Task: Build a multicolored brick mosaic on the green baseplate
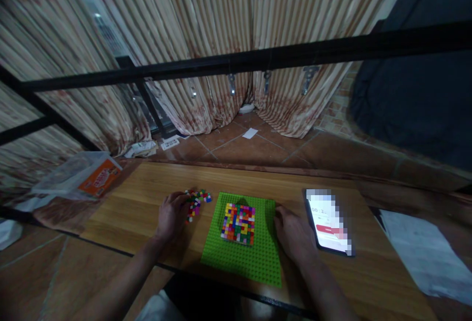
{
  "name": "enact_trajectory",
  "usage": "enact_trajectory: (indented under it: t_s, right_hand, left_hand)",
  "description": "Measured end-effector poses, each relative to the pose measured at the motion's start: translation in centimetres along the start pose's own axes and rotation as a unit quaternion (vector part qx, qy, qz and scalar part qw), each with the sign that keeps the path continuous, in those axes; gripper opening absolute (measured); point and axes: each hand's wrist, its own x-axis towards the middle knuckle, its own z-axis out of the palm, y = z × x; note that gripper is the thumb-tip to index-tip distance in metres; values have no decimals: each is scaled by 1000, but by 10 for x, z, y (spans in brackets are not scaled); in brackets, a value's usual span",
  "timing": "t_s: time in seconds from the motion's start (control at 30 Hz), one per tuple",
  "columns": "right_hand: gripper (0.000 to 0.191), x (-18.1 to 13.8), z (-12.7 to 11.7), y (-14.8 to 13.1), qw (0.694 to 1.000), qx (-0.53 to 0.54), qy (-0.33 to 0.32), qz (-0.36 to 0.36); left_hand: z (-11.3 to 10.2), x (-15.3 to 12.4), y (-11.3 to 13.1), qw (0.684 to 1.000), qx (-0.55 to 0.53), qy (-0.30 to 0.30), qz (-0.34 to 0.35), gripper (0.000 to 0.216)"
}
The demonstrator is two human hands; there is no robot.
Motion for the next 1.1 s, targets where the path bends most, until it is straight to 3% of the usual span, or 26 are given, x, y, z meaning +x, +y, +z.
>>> enact_trajectory:
  t_s: [0.27, 0.37, 0.47, 0.53, 0.6, 0.67, 0.77, 0.83, 0.93, 1.1]
  right_hand:
    - [26, 0, -1, -2, 1000, -1, 4, 10]
    - [26, 0, -1, -2, 1000, -1, 1, 13]
    - [27, 1, -1, -1, 1000, -2, -10, 14]
    - [27, 2, -1, -1, 1000, -3, -12, 14]
    - [26, 2, -1, -2, 1000, 4, 1, 14]
    - [26, 1, -2, -7, 999, 33, 37, 11]
    - [25, -5, -8, -21, 983, 141, 115, -13]
    - [26, -12, -15, -35, 957, 245, 150, -40]
    - [26, -24, -22, -55, 922, 346, 136, -108]
    - [21, -36, -20, -74, 879, 430, 89, -182]
  left_hand:
    - [-1, 6, -3, 999, -40, -3, 16, 22]
    - [-6, 7, 1, 994, -112, 0, -1, 20]
    - [-15, 5, 11, 968, -240, -18, -70, 15]
    - [-21, 2, 23, 923, -352, -62, -141, 16]
    - [-25, -3, 36, 844, -479, -123, -208, 24]
    - [-28, -10, 51, 756, -589, -140, -251, 30]
    - [-32, -21, 73, 650, -678, -181, -292, 31]
    - [-35, -27, 86, 601, -706, -202, -316, 29]
    - [-38, -30, 104, 557, -728, -222, -332, 28]
    - [-39, -30, 129, 549, -739, -252, -299, 25]
